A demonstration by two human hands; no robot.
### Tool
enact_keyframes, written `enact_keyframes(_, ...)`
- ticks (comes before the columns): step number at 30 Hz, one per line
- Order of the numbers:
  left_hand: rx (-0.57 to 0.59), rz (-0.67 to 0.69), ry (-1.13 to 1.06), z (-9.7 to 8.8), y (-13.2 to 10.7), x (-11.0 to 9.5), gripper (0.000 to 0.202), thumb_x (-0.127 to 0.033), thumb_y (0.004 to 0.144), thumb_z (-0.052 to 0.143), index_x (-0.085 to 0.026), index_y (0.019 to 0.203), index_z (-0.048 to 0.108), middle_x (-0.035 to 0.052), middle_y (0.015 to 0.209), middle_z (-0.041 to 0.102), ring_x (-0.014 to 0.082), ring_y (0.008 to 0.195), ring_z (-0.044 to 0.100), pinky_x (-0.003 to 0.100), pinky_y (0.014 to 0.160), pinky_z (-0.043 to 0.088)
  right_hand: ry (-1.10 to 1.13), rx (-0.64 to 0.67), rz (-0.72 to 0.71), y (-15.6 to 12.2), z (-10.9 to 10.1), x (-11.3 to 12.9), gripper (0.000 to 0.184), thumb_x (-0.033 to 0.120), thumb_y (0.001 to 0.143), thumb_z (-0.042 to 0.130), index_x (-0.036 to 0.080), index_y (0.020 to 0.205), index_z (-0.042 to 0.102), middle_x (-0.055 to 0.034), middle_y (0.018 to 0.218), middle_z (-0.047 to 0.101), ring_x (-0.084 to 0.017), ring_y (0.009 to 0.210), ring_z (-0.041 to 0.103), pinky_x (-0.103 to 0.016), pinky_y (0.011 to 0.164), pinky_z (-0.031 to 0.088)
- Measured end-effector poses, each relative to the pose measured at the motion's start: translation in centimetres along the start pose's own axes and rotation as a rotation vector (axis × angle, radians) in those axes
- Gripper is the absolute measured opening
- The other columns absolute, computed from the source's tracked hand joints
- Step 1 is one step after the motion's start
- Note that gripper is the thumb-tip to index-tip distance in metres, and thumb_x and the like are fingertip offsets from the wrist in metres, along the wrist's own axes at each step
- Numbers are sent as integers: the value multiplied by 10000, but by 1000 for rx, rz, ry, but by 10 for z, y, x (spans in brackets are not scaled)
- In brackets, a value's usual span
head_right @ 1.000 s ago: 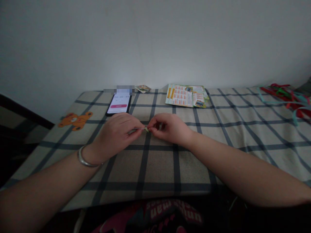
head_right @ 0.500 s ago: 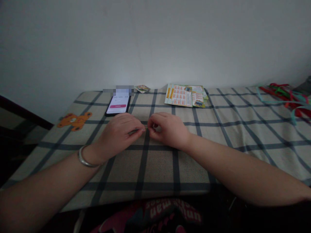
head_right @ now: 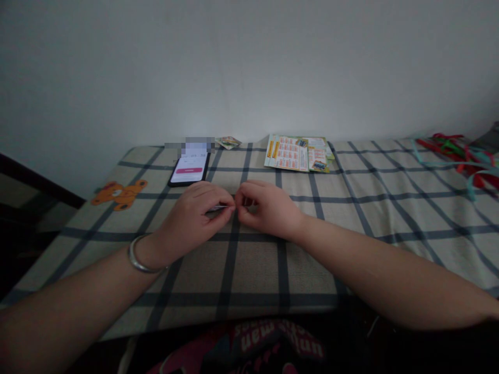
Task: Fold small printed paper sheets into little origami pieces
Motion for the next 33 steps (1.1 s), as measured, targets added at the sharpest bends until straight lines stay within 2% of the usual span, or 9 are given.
enact_keyframes(4,-43,-20,-52,0,-1,3,48,-157,857,591,-180,815,591,-3,799,653,155,793,591,315,772,440,143,-1,56,2,1,-6,63,130,745,564,189,762,549,7,756,573,-109,677,533,-236,619,442)
enact_keyframes(18,-51,-34,-63,-3,-1,5,51,-143,840,604,-173,799,599,-11,780,654,148,777,599,297,759,418,291,34,146,3,3,-17,56,123,744,567,174,731,547,42,663,540,-67,563,466,-202,519,387)
enact_keyframes(27,-10,-95,-98,-3,-3,7,44,-156,850,592,-178,815,605,-16,800,650,142,796,601,288,765,419,292,30,136,3,2,-18,44,130,754,550,174,755,549,39,670,532,-72,571,471,-211,528,388)
enact_keyframes(33,15,-162,-153,-2,-3,9,56,-142,866,559,-174,840,596,-17,830,633,124,795,591,247,718,427,174,11,117,1,1,-16,73,117,750,549,185,775,544,34,681,544,-86,595,500,-219,552,415)
Point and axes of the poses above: each hand's wrist, its own y-axis towards the middle knuckle, its own z-axis out of the palm, x = y × z, the point moved 3 cm from there along y, towards the middle knuckle
